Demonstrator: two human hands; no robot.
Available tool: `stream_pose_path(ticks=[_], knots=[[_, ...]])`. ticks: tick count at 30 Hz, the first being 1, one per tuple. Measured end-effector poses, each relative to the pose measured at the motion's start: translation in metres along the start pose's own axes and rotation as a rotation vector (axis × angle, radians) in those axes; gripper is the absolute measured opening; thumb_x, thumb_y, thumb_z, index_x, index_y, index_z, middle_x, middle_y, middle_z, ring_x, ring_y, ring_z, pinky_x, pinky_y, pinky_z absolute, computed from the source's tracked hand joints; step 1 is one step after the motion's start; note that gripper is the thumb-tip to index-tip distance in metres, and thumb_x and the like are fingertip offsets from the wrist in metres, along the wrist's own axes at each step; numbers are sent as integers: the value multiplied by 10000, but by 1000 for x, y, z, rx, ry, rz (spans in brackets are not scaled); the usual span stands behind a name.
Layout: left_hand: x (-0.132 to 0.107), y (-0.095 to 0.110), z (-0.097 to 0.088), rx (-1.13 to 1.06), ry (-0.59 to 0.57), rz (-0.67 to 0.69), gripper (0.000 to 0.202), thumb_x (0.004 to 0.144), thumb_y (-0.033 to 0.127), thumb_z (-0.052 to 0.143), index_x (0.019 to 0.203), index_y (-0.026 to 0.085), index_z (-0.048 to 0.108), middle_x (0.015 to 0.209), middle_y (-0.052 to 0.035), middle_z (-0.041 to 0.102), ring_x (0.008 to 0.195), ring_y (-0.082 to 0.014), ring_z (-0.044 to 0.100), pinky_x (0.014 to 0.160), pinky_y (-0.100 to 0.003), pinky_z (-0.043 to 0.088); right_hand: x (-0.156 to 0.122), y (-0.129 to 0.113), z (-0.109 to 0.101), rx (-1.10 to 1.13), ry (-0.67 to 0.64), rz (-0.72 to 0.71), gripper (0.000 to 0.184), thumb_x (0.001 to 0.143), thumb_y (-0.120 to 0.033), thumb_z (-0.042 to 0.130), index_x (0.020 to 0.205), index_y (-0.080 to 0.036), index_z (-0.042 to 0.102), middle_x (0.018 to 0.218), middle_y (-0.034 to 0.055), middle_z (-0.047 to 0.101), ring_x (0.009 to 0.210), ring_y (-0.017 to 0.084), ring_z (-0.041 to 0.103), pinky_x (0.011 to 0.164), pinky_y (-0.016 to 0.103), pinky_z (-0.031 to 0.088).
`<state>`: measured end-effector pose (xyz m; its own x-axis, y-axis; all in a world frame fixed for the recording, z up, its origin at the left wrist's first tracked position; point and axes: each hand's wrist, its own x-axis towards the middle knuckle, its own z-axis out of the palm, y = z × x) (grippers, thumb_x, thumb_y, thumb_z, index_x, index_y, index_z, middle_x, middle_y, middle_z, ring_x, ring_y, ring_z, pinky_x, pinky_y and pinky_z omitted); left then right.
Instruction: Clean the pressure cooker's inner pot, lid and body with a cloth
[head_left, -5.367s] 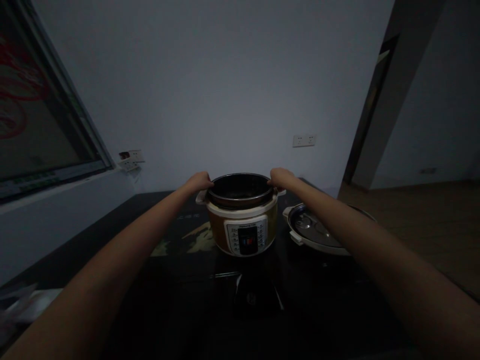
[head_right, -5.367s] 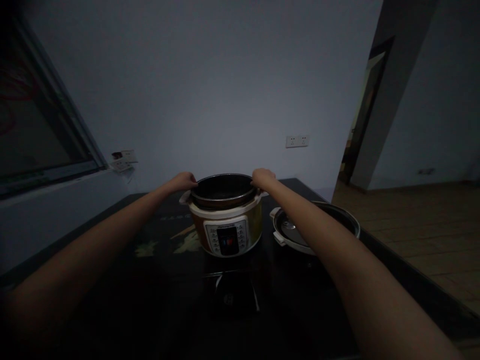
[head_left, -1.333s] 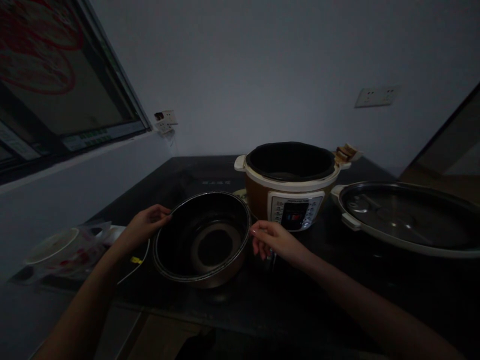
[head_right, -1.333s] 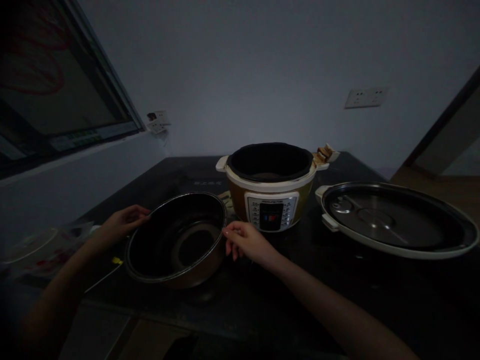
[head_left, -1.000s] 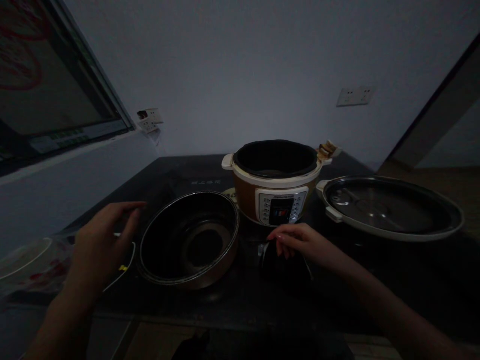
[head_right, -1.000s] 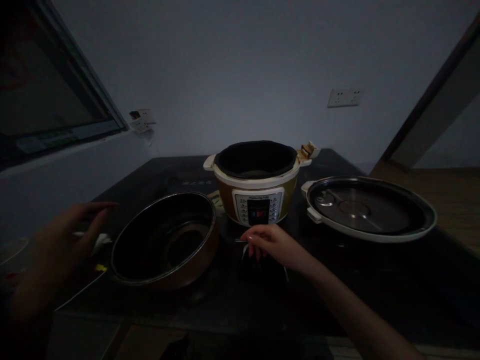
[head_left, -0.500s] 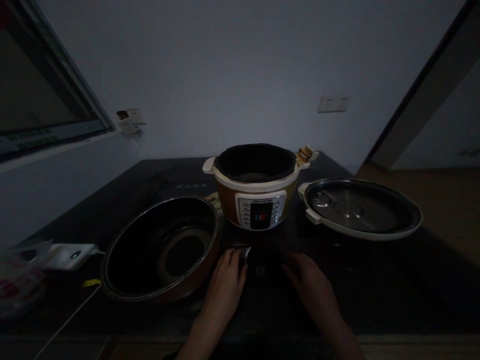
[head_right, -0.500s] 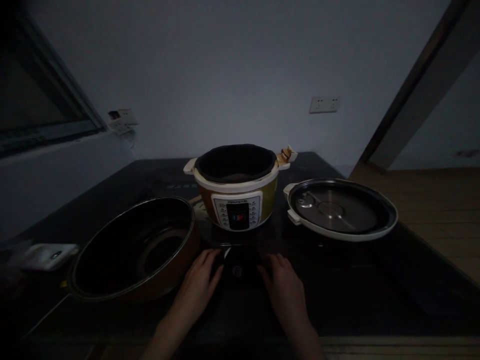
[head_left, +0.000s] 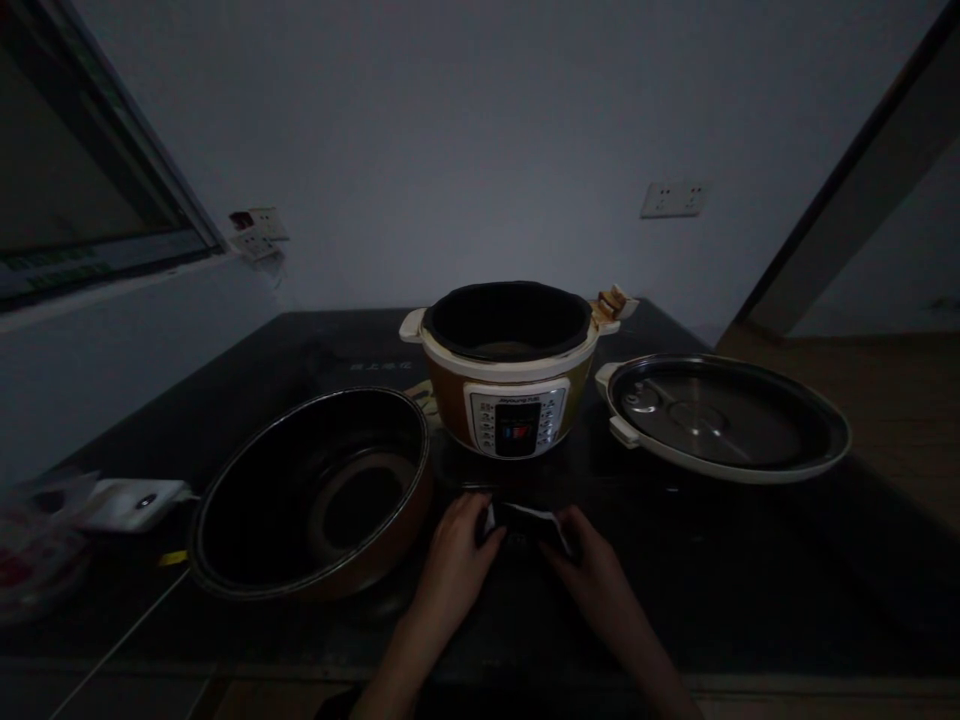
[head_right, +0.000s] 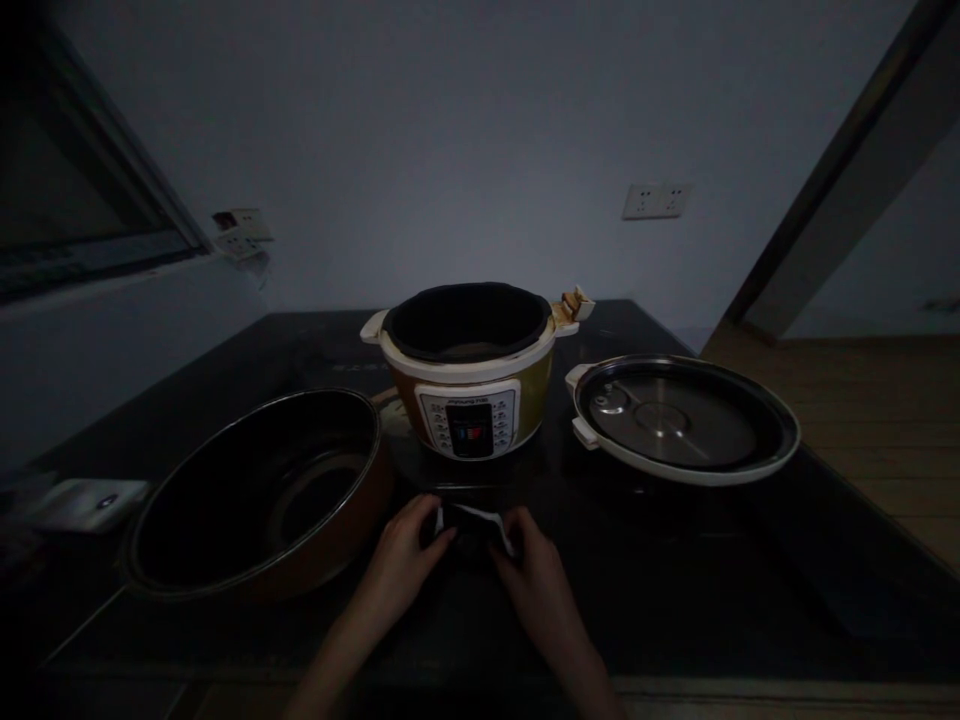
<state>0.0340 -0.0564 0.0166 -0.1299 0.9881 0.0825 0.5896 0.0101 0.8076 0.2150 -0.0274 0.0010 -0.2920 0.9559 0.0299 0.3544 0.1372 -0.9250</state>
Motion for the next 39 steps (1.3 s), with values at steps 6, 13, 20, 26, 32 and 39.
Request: stream_pose_path(ticks=[6,13,20,26,32,39], knots=[[-14,31,-20,-313,-83,17,135,789,219,610,924,216,623,919,-18,669,907,-189,616,825,-291,470,-13,-17,-5,500,-55,315,497,602,-353,781,1049,-239,594,1019,28,658,970,247,610,825,340,484],[-32,38,-34,-260,69,106,216,821,248,593,1034,248,629,1028,-42,680,985,-206,618,871,-320,483,-20,-22,32,908,81,474,614,440,-391,866,995,-227,662,999,79,706,969,313,646,855,436,504],[-70,40,-96,-266,581,67,155,888,310,515,1025,259,568,886,-21,685,783,-182,682,760,-337,557,-11,-36,50,876,46,535,429,609,-435,784,954,-206,669,971,86,714,913,311,673,747,411,558],[-70,-14,-171,-129,1055,-122,264,836,368,566,1078,261,559,1147,-6,623,1141,-215,567,1030,-367,423,-4,-36,62,612,123,480,432,712,-477,637,1065,-228,643,1094,100,679,1031,334,632,808,466,553],[-54,-78,-196,-556,747,-356,588,753,334,595,1315,210,471,1344,-73,551,1216,-276,526,970,-378,473,-5,-35,70,277,143,310,435,491,-214,671,923,-224,719,1270,73,580,1273,391,421,1094,475,320],[-48,-75,-187,-839,723,-310,685,608,251,700,1273,183,550,1126,-62,690,1100,-296,606,903,-370,507,-16,-39,89,62,120,151,443,640,-377,593,1018,-173,704,1208,77,625,1207,333,500,919,398,489]])
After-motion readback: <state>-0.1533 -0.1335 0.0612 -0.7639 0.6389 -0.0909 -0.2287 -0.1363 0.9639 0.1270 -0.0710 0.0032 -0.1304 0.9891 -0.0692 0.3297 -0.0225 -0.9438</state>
